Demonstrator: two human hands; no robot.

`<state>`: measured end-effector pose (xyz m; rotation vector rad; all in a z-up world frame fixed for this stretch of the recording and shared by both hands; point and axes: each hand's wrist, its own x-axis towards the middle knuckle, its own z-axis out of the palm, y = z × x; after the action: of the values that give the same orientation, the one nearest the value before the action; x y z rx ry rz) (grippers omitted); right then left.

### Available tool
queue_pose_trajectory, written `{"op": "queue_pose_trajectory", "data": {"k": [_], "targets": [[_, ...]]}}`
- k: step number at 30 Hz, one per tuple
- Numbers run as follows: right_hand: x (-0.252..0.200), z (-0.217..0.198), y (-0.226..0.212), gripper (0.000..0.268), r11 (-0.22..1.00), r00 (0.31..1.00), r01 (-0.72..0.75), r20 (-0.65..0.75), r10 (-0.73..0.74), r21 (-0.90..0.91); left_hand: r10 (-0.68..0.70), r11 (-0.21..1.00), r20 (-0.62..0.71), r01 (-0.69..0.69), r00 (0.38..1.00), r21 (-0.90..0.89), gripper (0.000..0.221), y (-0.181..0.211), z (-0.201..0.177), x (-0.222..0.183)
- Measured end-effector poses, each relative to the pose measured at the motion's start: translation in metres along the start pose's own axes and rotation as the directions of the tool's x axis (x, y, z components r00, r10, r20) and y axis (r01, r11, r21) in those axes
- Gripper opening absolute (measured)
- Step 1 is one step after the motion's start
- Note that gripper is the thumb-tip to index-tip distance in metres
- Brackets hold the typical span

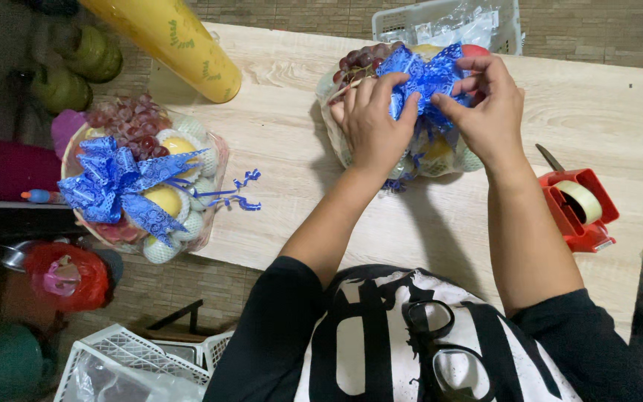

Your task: The person assembles fruit baskets by creating a large blue decorative bow, cutting ribbon with a knife, and taping the bow onto plastic-wrapped baskets of grapes and pears.

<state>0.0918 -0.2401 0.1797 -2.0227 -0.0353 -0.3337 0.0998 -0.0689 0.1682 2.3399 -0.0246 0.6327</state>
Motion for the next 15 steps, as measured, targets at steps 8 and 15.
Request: {"op": "queue_pose_trajectory", "data": {"k": [8,15], "targets": [[-0.011,0.000,-0.002,0.057,0.969,0.994,0.089,-0.035,-0.100,-0.230,0.602,0.788,0.195,-0.615,0.774,0.009,0.016,0.015,-0.007,0.058],[-0.013,0.000,-0.008,0.043,0.989,0.992,0.112,-0.040,-0.116,-0.095,0.594,0.794,0.294,-0.605,0.749,-0.062,0.023,0.003,0.010,0.077]]}}
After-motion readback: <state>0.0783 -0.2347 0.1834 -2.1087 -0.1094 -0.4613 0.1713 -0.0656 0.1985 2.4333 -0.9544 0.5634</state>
